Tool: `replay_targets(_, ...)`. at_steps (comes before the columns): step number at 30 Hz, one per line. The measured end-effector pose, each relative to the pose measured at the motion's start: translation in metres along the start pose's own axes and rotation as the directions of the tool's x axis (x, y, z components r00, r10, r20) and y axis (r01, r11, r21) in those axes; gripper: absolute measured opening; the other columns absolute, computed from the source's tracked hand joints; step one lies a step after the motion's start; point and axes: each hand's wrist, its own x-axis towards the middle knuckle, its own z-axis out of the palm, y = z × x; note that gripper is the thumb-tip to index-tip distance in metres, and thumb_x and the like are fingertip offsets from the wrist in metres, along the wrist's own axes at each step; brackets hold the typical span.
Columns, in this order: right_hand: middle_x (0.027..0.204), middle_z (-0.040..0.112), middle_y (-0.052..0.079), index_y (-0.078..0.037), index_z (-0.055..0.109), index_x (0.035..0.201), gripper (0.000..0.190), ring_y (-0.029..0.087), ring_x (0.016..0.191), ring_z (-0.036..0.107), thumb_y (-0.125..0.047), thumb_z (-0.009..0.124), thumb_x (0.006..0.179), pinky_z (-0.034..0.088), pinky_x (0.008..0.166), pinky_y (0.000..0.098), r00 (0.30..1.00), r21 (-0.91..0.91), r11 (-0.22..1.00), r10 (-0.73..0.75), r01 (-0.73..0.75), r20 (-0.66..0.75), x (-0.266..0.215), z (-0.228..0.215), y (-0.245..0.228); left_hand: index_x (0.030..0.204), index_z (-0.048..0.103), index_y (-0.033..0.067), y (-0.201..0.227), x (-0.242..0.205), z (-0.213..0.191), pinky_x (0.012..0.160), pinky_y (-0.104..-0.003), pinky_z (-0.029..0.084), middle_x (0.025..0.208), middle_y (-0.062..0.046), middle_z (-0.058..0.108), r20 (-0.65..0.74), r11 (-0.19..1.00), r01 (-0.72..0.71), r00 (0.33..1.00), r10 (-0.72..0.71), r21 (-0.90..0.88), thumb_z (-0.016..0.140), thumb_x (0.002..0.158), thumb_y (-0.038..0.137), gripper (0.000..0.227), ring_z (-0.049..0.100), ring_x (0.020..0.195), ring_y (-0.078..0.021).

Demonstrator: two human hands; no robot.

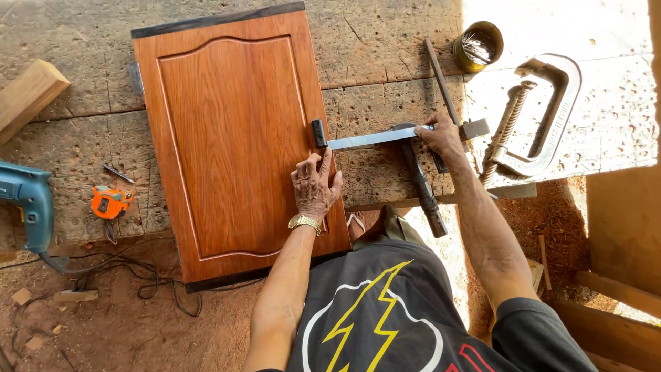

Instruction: The person attaches a metal hinge to a wooden cabinet door using a C-clamp to secure it in place. They then use a square ruler to measure and align the hinge on the door's edge before removing the clamp and placing the door on the workbench.

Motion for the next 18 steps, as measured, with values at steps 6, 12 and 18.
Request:
replay_targets(6,0.077,0.067,0.009,-0.005,0.057,0.110,0.027,0.012,0.057,0.062,-0.020,0.074,0.095,0.051,0.044,0.0236,1.000,0.021,1.000,-0.013,0.013,0.017,0.0032,-0.0010,0.0069,0.150,0.053,0.0134,-0.0005,0.0018,0.0018,0.093,-0.049,0.039,0.122,-0.009,0.048,0.022,1.000,0.016,1.000,-0.016,-0.002,0.069,0.090,0.040,0.067,0.047,0.113,-0.0294)
replay_targets(12,0.078,0.068,0.009,-0.006,0.058,0.113,0.028,0.011,0.056,0.062,-0.021,0.074,0.094,0.052,0.044,0.0220,0.999,-0.015,0.999,0.032,-0.032,0.014,0.0042,-0.0002,0.0018,0.152,0.052,0.0125,-0.0018,0.0004,0.0053,0.094,-0.049,0.039,0.123,-0.009,0.048,0.042,1.000,0.012,0.999,-0.013,0.024,0.068,0.091,0.040,0.069,0.046,0.113,-0.0288)
replay_targets(18,0.079,0.069,0.008,-0.006,0.058,0.112,0.027,0.012,0.057,0.062,-0.021,0.074,0.095,0.051,0.044,0.0232,1.000,-0.006,1.000,0.016,-0.015,0.021,0.0051,-0.0003,0.0062,0.152,0.051,0.0139,-0.0006,0.0009,0.0058,0.095,-0.049,0.040,0.121,-0.008,0.048,0.050,0.999,0.025,0.998,-0.027,0.027,0.068,0.091,0.042,0.069,0.046,0.113,-0.0281)
